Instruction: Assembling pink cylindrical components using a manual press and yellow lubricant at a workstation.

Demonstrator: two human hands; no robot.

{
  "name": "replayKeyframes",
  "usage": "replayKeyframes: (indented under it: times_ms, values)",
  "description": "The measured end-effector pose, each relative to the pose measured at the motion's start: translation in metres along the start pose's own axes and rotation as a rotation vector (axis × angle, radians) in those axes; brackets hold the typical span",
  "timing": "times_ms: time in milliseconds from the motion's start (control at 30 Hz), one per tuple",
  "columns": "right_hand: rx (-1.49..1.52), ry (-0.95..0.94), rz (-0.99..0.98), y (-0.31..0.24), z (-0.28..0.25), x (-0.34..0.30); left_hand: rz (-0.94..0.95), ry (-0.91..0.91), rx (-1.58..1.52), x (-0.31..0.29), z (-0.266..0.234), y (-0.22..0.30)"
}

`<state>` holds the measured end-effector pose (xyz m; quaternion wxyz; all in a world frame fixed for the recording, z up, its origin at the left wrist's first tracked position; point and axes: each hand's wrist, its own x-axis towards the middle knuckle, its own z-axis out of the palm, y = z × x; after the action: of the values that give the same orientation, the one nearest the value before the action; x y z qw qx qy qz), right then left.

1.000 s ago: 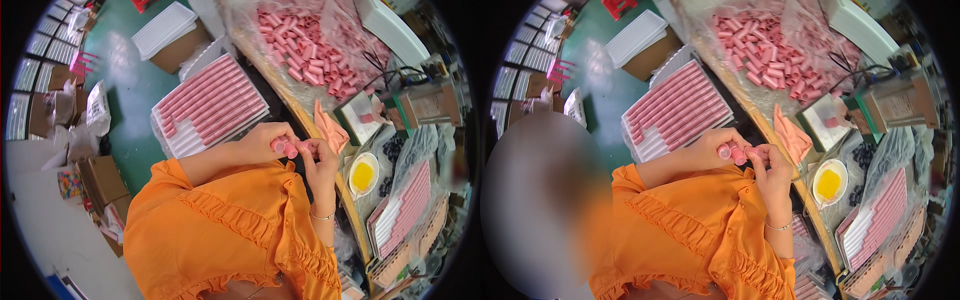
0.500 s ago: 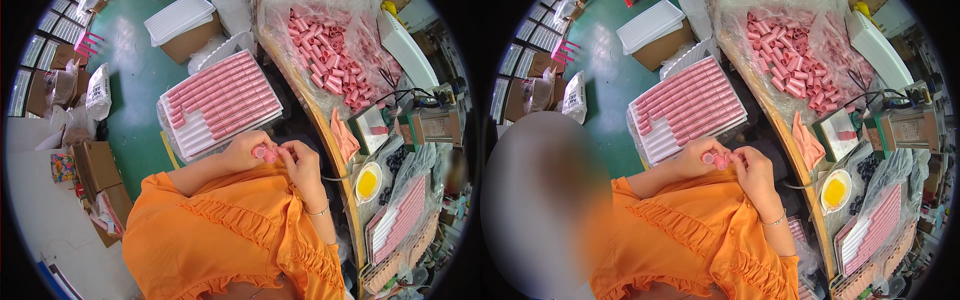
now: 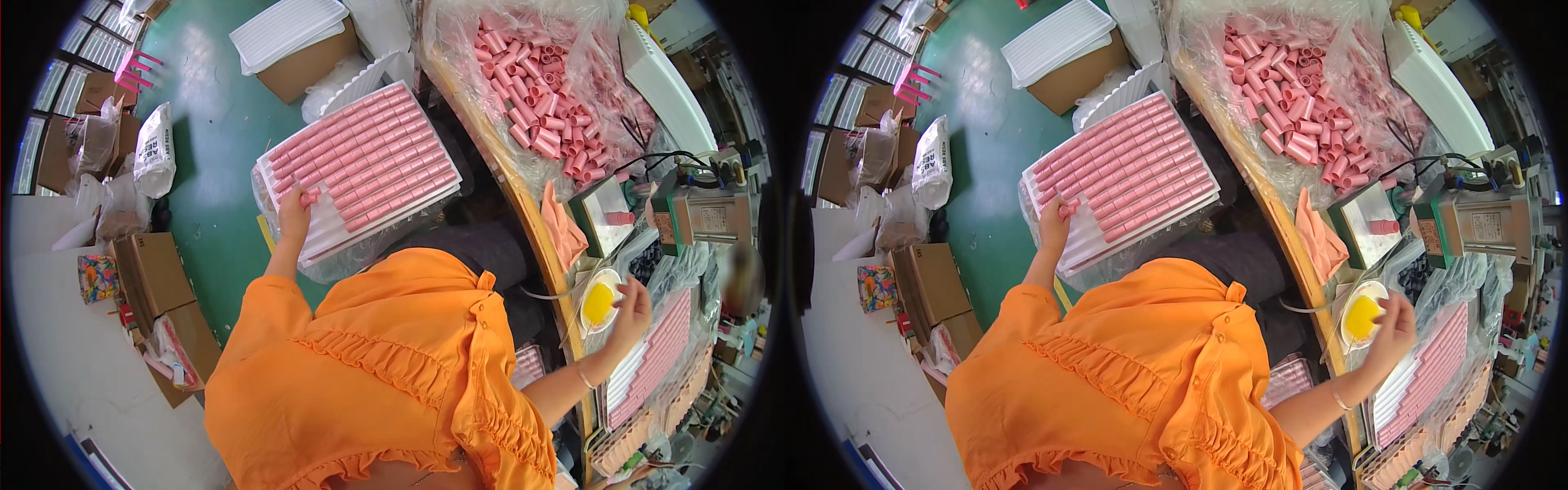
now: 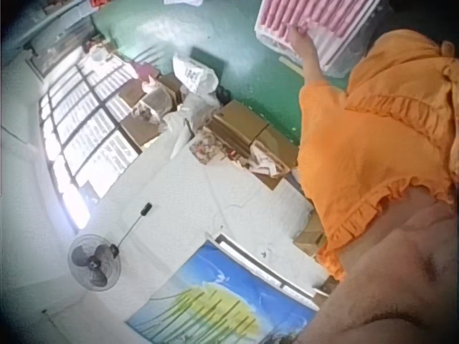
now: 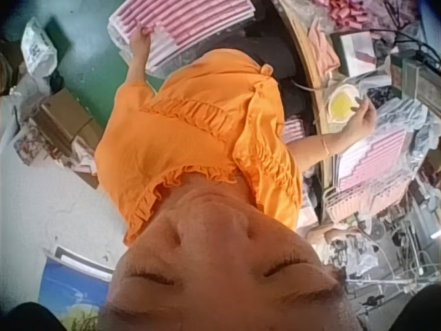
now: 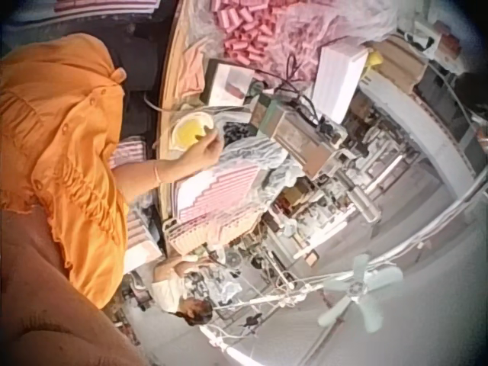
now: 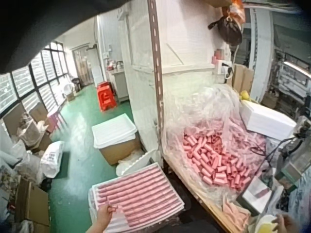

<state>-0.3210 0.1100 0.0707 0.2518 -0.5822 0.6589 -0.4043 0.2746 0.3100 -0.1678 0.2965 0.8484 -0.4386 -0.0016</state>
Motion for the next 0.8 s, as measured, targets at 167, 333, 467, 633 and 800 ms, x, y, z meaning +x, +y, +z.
replayKeyframes:
  times_ms: [167, 333, 467, 633, 800]
  values:
    - [-0.148, 0.088, 0.116, 0.077, -0.062, 0.061, 0.030, -0.073, 0.017, -0.004, 0.011, -0.008]
    - [-0.169, 0.019, 0.211, 0.132, -0.060, 0.123, 0.082, -0.052, -0.019, -0.027, 0.008, 0.006]
    - [-0.525, 0.010, -0.162, 0.218, -0.067, 0.168, -0.147, 0.175, -0.204, -0.032, 0.044, 0.006]
    - [-0.908, 0.118, -0.146, 0.168, -0.032, 0.160, -0.597, 0.319, -0.633, -0.030, 0.054, 0.012]
    - [-0.897, 0.077, -0.112, 0.183, -0.041, 0.150, -0.511, 0.281, -0.368, -0.044, 0.059, 0.013]
